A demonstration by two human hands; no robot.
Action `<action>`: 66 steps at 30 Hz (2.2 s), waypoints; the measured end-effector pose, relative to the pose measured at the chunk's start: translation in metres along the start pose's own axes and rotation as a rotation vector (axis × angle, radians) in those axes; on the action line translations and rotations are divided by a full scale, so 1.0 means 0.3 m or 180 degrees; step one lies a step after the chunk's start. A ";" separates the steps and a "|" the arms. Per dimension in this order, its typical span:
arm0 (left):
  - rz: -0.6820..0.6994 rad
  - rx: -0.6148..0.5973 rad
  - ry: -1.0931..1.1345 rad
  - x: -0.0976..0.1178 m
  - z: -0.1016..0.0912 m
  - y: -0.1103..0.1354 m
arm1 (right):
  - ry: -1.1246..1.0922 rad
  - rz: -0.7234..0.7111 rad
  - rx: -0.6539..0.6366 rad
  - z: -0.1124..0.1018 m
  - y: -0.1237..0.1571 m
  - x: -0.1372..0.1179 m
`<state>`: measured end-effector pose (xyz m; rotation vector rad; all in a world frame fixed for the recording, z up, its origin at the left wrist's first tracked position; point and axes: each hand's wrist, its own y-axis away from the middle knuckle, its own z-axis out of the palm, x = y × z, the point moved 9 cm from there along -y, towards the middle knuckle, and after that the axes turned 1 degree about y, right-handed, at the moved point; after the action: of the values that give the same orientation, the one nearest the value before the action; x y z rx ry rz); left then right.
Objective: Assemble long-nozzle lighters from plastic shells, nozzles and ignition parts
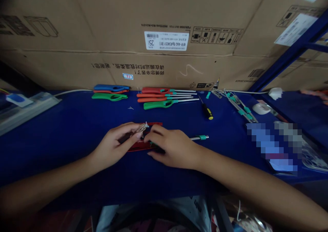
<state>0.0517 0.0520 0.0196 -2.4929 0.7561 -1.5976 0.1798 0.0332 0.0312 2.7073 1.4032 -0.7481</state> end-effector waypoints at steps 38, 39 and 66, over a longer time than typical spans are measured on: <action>-0.0763 -0.0744 0.0453 -0.028 0.048 0.013 | -0.3228 0.0942 -0.0061 0.068 -0.007 0.163; -0.0764 -0.0753 0.0437 -0.029 0.048 0.013 | -0.3216 0.0892 -0.0022 0.064 -0.008 0.162; -0.0749 -0.0848 0.0415 -0.038 0.053 0.016 | -0.3175 0.0832 0.0126 0.058 -0.012 0.170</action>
<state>0.0600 0.0500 0.0014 -2.7754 0.7600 -1.8641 0.1947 0.0709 -0.0043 1.9072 0.7603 -1.7267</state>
